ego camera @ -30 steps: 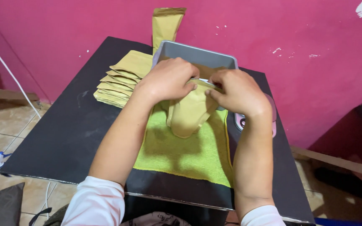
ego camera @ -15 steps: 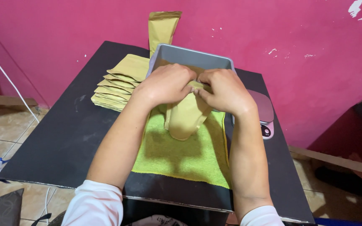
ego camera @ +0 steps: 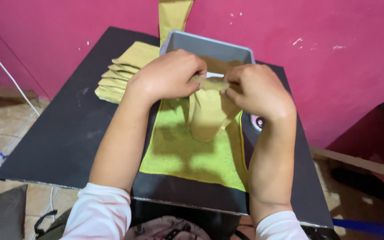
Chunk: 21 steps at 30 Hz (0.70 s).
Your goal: The person is manually filling empty coffee bags with ground coffee using a spoon and a digital scale for measurement.
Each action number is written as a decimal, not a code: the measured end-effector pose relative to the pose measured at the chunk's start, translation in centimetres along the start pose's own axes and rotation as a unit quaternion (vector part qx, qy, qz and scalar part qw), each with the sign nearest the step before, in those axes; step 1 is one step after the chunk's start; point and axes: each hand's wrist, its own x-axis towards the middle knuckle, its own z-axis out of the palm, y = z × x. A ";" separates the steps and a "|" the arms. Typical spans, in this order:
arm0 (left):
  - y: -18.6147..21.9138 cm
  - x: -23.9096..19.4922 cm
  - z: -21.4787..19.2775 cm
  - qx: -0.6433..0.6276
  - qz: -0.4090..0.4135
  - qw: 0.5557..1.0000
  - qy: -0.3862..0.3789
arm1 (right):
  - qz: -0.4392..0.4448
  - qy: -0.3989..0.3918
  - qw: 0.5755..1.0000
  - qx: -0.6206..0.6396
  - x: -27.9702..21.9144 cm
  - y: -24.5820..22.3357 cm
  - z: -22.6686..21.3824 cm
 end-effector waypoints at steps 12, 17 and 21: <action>0.0 1.2 2.3 0.060 0.049 0.994 0.075 | -0.058 0.093 0.992 0.064 0.9 -0.7 0.9; -0.8 1.3 3.1 0.087 0.092 0.985 0.120 | -0.090 0.100 0.988 0.074 1.3 -0.4 1.5; -0.6 1.2 2.4 0.088 0.084 0.987 0.106 | -0.103 0.114 0.987 0.050 1.4 -0.3 1.6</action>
